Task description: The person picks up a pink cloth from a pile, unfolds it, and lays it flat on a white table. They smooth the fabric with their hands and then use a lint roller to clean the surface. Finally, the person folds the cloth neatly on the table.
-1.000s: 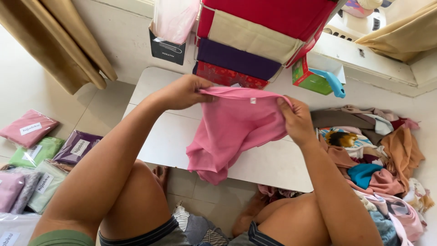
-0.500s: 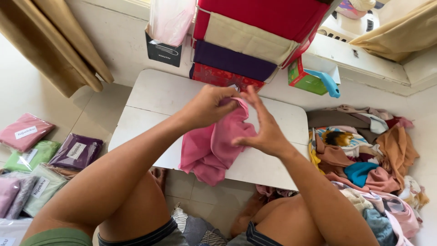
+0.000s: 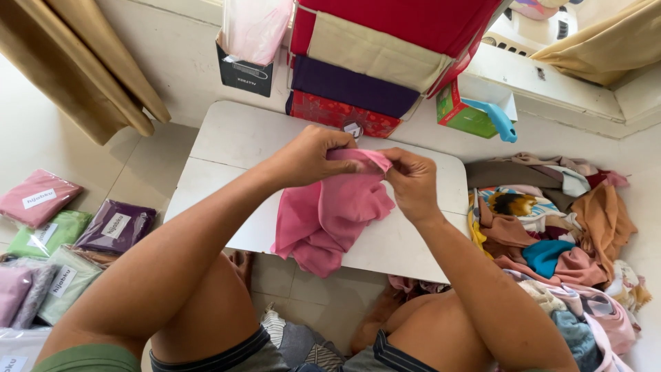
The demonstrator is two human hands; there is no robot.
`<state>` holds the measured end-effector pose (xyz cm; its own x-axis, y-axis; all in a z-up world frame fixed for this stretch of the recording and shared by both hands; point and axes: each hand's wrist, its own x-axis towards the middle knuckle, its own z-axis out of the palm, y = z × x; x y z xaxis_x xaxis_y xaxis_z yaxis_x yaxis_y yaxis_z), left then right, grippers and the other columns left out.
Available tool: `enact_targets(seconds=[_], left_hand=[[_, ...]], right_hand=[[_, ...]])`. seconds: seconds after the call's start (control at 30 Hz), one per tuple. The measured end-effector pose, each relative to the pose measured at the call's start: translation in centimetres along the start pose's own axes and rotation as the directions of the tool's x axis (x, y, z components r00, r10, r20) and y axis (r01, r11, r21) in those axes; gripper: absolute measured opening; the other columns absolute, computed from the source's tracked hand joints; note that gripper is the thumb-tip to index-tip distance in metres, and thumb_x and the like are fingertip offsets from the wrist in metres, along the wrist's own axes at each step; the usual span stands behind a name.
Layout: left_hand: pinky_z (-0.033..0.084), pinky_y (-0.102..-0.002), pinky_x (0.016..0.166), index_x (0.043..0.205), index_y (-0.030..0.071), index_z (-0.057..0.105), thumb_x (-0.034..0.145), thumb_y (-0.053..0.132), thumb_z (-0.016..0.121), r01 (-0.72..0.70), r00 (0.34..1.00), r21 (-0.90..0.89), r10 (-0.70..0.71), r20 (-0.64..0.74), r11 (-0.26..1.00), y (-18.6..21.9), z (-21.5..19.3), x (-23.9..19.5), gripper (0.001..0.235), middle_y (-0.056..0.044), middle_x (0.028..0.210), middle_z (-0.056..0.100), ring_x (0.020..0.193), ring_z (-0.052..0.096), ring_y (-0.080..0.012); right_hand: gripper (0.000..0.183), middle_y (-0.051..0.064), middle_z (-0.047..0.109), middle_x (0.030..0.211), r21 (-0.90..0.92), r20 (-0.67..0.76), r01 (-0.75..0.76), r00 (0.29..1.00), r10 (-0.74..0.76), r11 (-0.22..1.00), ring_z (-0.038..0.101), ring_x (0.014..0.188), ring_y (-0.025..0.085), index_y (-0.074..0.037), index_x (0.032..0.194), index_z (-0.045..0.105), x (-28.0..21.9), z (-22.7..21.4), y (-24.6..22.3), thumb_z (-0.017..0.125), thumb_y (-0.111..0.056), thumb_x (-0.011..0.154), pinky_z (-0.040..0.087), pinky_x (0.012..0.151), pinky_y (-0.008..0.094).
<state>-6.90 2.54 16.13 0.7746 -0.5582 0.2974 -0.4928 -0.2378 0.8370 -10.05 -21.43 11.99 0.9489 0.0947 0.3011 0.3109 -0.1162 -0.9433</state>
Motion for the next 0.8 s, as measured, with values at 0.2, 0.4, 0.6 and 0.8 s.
enact_targets(seconds=[0.2,0.4,0.6,0.8], left_hand=[[0.056,-0.044,0.073,0.102,0.008,0.077,0.082,0.023,0.081,0.125,0.976,0.146,-0.148,0.161,0.981,-2.4,-0.4,-0.2,0.025,-0.014,0.086,0.075,0.08,0.07,-0.0326],[0.055,-0.035,0.071,0.101,0.01,0.079,0.078,0.017,0.083,0.21,0.939,0.309,-0.279,0.201,0.928,-3.4,-0.8,0.2,0.025,-0.005,0.085,0.079,0.071,0.068,-0.0227],[0.057,-0.036,0.072,0.101,0.012,0.081,0.073,0.022,0.086,0.216,0.921,0.421,-0.327,0.21,0.881,-3.3,-2.4,0.2,0.03,-0.006,0.085,0.079,0.071,0.07,-0.025],[0.054,-0.035,0.064,0.092,0.006,0.08,0.08,0.029,0.088,0.308,0.938,0.405,-0.346,0.024,0.861,-3.5,-7.4,-0.9,0.028,-0.006,0.076,0.073,0.058,0.059,-0.0198]], right_hand=[[0.007,-0.002,0.058,0.075,0.001,-0.243,0.257,0.938,-0.249,0.966,0.054,0.064,0.002,-0.011,0.105,0.061,0.6,-0.8,-3.2,0.061,-0.018,0.108,0.048,0.06,0.017],[0.005,-0.007,0.049,0.101,-0.05,-0.337,0.461,0.827,-0.449,0.886,0.04,0.083,0.003,-0.017,0.117,0.052,0.3,-4.5,-8.1,0.054,-0.021,0.114,0.035,0.076,0.02],[0.024,0.007,0.058,0.125,-0.265,-0.522,0.543,0.614,-0.592,0.797,0.054,0.108,0.016,-0.014,0.143,0.054,-0.2,-12.3,-5.6,0.052,-0.024,0.121,0.048,0.104,0.035],[0.027,0.007,0.057,0.103,-0.269,-0.619,0.55,0.531,-0.58,0.791,0.061,0.086,0.014,-0.005,0.108,0.049,0.2,-17.3,-4.7,0.061,-0.029,0.111,0.055,0.08,0.036]])
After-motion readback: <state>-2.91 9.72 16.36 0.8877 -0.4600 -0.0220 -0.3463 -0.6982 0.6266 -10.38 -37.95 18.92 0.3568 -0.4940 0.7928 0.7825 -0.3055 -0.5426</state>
